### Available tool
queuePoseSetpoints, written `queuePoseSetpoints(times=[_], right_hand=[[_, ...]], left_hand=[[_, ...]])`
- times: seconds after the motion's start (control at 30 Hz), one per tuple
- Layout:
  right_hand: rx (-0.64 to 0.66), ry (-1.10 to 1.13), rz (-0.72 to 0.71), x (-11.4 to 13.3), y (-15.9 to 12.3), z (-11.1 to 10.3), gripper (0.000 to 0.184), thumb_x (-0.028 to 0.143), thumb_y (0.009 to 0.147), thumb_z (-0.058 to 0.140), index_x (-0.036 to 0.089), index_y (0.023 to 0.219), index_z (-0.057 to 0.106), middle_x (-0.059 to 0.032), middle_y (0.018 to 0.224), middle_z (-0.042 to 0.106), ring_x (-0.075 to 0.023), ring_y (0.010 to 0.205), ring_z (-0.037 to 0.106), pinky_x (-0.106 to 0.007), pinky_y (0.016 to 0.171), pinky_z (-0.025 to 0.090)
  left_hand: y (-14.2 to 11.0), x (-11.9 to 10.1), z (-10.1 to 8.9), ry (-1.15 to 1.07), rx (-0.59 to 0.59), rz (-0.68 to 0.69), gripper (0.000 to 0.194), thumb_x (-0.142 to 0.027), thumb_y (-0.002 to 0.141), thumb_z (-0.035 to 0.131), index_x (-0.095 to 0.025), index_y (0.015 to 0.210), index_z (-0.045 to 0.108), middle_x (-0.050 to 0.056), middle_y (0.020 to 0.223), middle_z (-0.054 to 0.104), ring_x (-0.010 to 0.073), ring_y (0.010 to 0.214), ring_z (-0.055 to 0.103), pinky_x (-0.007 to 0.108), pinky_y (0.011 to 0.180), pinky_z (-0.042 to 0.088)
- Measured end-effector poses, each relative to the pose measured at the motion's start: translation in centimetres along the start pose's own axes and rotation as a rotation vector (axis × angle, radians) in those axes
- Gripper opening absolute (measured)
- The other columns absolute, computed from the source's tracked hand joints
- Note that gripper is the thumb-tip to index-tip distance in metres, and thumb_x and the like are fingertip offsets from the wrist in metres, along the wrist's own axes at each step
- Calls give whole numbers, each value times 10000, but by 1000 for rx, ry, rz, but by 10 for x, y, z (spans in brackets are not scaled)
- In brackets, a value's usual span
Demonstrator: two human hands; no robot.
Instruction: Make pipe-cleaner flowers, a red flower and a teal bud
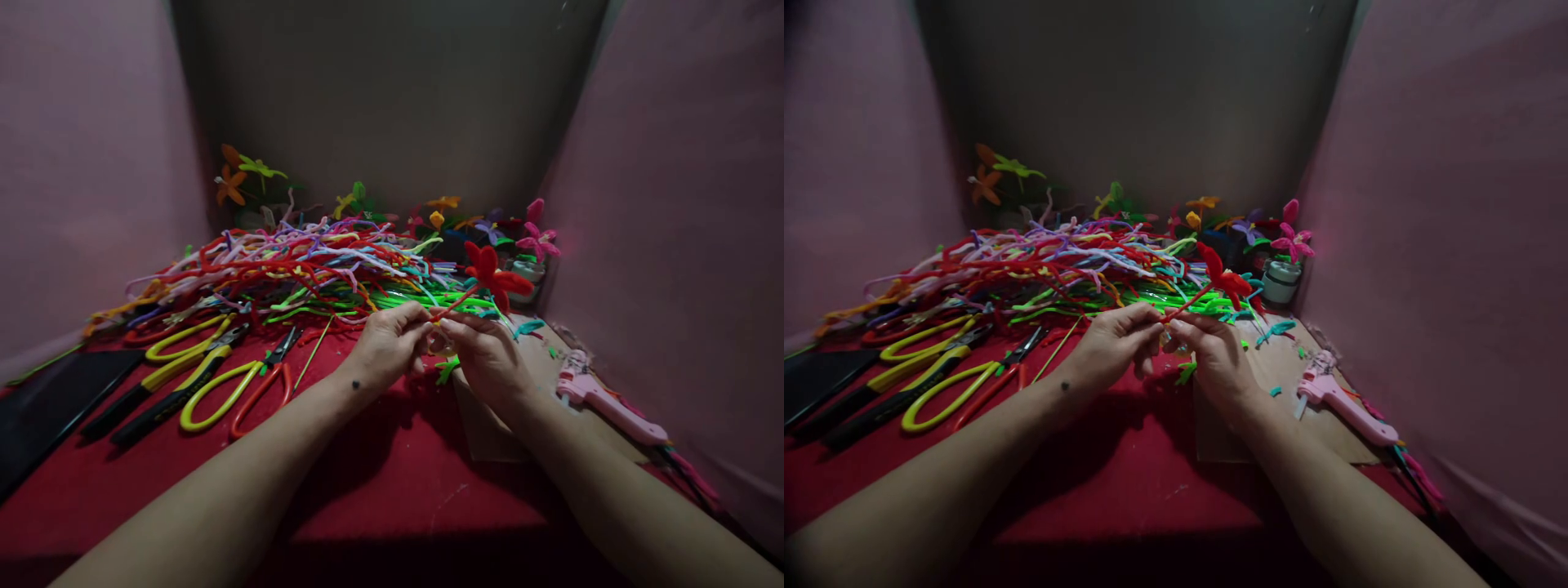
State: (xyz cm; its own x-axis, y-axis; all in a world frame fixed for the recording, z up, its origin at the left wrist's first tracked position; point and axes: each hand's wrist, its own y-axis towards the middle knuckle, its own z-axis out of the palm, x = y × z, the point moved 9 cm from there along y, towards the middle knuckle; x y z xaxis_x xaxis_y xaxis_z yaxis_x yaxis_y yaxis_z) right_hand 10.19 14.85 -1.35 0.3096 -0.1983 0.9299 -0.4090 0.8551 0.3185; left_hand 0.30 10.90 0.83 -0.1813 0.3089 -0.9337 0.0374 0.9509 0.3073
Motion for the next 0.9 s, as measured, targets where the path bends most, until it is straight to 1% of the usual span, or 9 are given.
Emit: queuePoseSetpoints(times=[0.17,0.27,0.4,0.47,0.57,0.63,0.77,0.83,0.9], right_hand=[[8,-114,3,3,1,-2,145,262,727,640,187,823,717,-24,710,657,-166,661,576,-311,663,434],[20,-125,21,5,1,1,145,270,707,662,181,807,719,-22,715,669,-164,666,583,-311,670,436],[-17,-143,54,7,1,0,177,294,675,703,188,816,725,-12,692,669,-146,617,570,-292,621,428],[-21,-133,45,9,1,1,194,304,672,710,204,837,724,-3,678,663,-142,598,565,-289,607,424],[20,-125,12,10,1,4,192,307,695,697,215,862,721,-2,678,661,-136,587,551,-283,598,421],[46,-74,29,5,2,5,186,312,707,689,213,861,721,-5,675,657,-130,580,537,-278,590,414],[106,125,104,-7,3,9,183,339,688,698,206,812,719,-16,661,647,-143,591,541,-296,600,419],[69,142,99,-8,4,6,156,324,674,712,199,768,713,-15,650,636,-142,592,537,-291,589,411],[-15,100,65,-5,5,-1,125,297,665,721,194,734,703,-6,654,622,-129,575,515,-276,558,389]], left_hand=[[-2,6,8,-202,116,-154,112,-147,806,481,-144,699,515,-51,508,539,88,329,527,179,325,404],[-3,7,10,-238,159,-191,145,-143,810,479,-123,674,525,-21,505,572,92,329,536,178,335,408],[-3,9,11,-346,210,-193,176,-180,810,511,-105,657,554,9,528,608,81,331,536,170,351,402],[-3,11,13,-423,263,-209,180,-224,806,540,-105,675,570,13,538,620,80,330,536,163,341,384],[-5,17,18,-497,336,-267,196,-277,799,568,-103,714,594,7,514,614,77,308,518,157,322,356],[-6,19,19,-524,345,-293,200,-279,802,567,-99,725,604,-1,491,601,68,290,499,150,313,334],[-7,18,19,-539,326,-311,208,-267,811,547,-91,721,612,-28,435,542,47,250,441,146,298,288],[-7,15,20,-480,326,-288,239,-300,821,530,-96,719,599,-21,449,548,57,265,458,157,314,314],[-4,11,16,-333,277,-233,269,-343,825,523,-108,702,570,-7,490,573,76,315,508,175,352,370]])
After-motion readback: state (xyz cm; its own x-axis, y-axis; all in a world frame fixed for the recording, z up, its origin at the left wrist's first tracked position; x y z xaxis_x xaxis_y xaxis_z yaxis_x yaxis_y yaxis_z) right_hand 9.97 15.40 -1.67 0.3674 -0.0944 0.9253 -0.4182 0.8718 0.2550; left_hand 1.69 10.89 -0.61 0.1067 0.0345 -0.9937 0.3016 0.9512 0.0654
